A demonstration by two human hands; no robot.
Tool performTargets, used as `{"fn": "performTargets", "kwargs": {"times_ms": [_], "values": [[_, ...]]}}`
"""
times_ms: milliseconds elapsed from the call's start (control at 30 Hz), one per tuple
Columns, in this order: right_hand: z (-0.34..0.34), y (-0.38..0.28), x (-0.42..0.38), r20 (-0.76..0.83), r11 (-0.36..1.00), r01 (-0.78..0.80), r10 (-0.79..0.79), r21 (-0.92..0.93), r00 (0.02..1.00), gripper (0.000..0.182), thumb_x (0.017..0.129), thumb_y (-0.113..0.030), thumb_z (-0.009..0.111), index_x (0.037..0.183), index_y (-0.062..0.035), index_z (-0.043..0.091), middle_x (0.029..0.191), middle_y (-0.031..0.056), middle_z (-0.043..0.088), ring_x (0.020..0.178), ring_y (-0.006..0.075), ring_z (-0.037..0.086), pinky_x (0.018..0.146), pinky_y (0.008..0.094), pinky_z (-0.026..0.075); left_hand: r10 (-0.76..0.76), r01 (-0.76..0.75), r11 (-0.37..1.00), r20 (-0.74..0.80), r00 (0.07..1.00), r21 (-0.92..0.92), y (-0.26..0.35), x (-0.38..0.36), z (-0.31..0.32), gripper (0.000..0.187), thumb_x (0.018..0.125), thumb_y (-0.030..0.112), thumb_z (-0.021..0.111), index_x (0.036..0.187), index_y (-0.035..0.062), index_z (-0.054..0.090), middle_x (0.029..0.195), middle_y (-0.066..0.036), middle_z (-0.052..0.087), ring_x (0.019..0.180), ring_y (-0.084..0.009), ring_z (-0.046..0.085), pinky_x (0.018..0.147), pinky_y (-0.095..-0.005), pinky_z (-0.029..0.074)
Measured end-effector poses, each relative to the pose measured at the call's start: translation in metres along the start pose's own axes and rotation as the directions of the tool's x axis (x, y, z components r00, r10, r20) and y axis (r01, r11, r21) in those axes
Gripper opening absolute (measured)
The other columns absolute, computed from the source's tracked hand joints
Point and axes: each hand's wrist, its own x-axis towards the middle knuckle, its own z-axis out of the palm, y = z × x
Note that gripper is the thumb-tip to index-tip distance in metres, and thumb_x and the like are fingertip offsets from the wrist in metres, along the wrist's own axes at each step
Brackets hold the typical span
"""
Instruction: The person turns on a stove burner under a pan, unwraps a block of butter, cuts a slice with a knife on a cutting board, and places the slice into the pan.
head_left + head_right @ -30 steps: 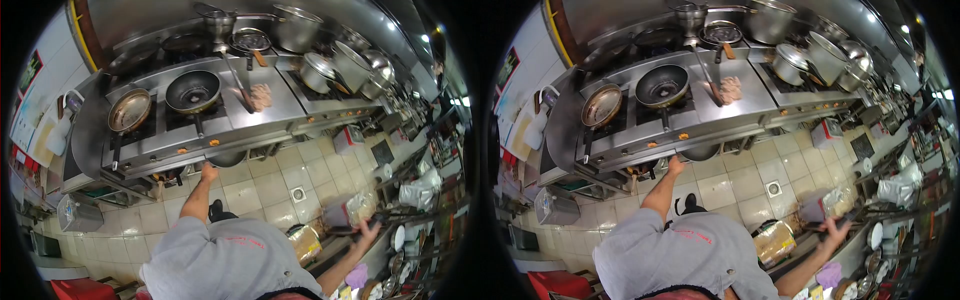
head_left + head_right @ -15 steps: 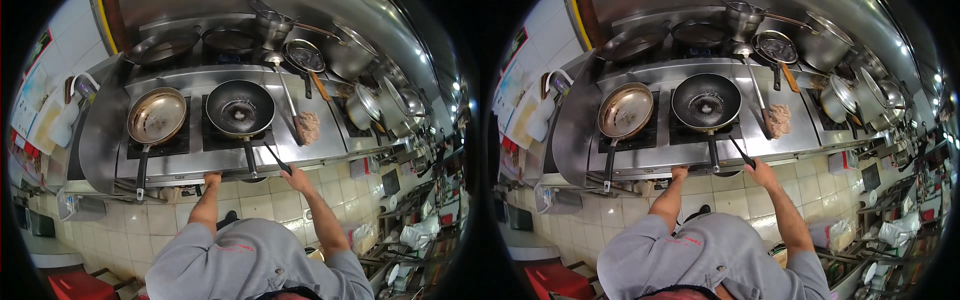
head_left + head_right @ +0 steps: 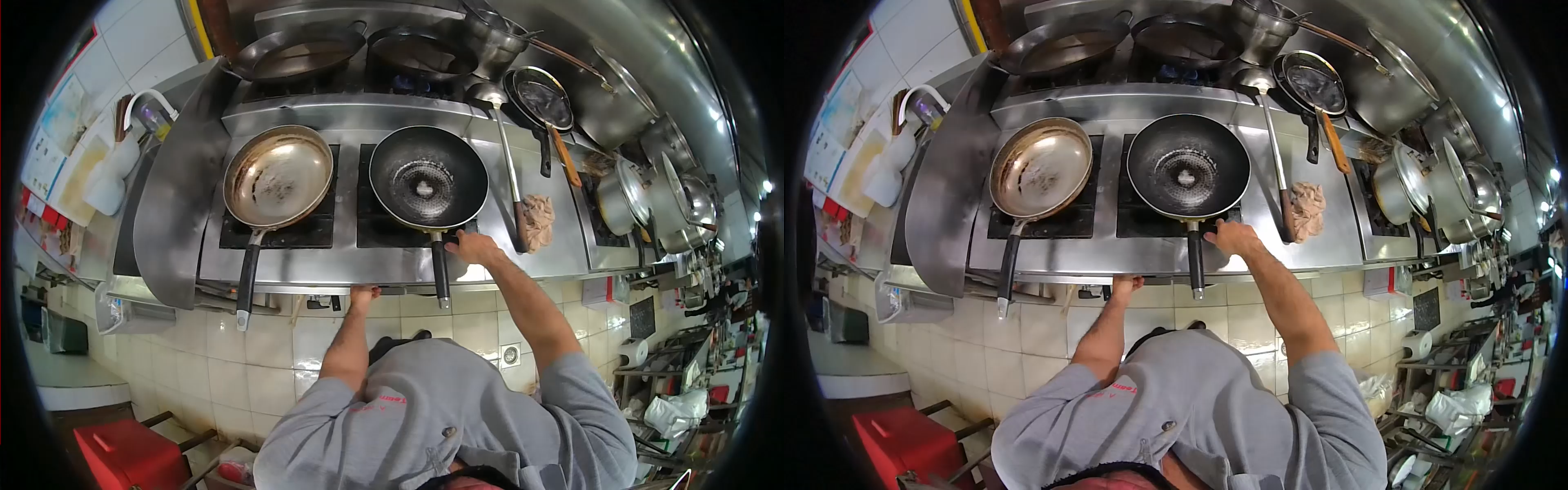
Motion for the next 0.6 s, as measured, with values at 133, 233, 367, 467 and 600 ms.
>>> {"fn": "performTargets", "kwargs": {"times_ms": [133,233,367,467,600], "values": [[-0.006,-0.003,0.015,0.042,0.998,0.041,-0.039,-0.046,0.998,0.057,0.088,-0.048,0.046,0.123,-0.0034,0.046,0.106,0.0232,0.061,0.100,0.0366,0.058,0.086,0.0465,0.045,-0.026,0.060,0.966,0.138,0.990,-0.250,-0.007,-0.007,-0.005,0.016,0.082,0.021,0.064,0.088,0.0072,0.060,0.075,-0.004,0.062,0.066,-0.0145,0.061,0.065,-0.0289,0.053],[-0.003,-0.003,0.021,0.041,0.995,0.079,-0.077,-0.066,0.996,0.054,0.088,-0.044,0.048,0.123,-0.0047,0.047,0.108,0.0222,0.061,0.102,0.0368,0.058,0.086,0.0463,0.046,-0.073,0.142,0.937,0.218,0.973,-0.321,-0.007,-0.010,-0.007,0.014,0.082,0.018,0.063,0.090,0.0061,0.060,0.077,-0.004,0.063,0.070,-0.0150,0.062,0.069,-0.0298,0.053],[-0.006,-0.003,0.020,0.020,0.994,0.077,-0.076,-0.073,0.997,0.052,0.087,-0.048,0.048,0.112,-0.0027,0.058,0.107,0.0192,0.062,0.100,0.0335,0.060,0.087,0.0430,0.046,-0.087,0.140,0.936,0.171,0.981,-0.323,-0.003,-0.022,-0.003,0.007,0.084,0.010,0.059,0.090,0.0057,0.060,0.082,-0.005,0.063,0.074,-0.0164,0.062,0.070,-0.0311,0.053],[-0.011,-0.005,0.018,0.012,0.992,0.082,-0.081,-0.091,0.997,0.053,0.087,-0.048,0.048,0.113,-0.0037,0.057,0.108,0.0186,0.062,0.102,0.0329,0.059,0.088,0.0427,0.046,-0.085,0.126,0.940,0.141,0.986,-0.318,-0.002,-0.026,0.000,0.006,0.085,0.011,0.058,0.091,0.0078,0.060,0.086,-0.004,0.063,0.078,-0.0161,0.061,0.072,-0.0316,0.053],[-0.017,-0.012,0.016,0.048,0.995,0.066,-0.062,-0.080,0.997,0.054,0.086,-0.049,0.050,0.114,-0.0047,0.058,0.111,0.0165,0.061,0.105,0.0316,0.058,0.089,0.0422,0.046,-0.077,0.121,0.935,0.141,0.987,-0.334,-0.005,-0.027,-0.001,0.007,0.086,0.011,0.057,0.093,0.0105,0.058,0.089,-0.003,0.063,0.081,-0.0161,0.061,0.074,-0.0321,0.051]]}}
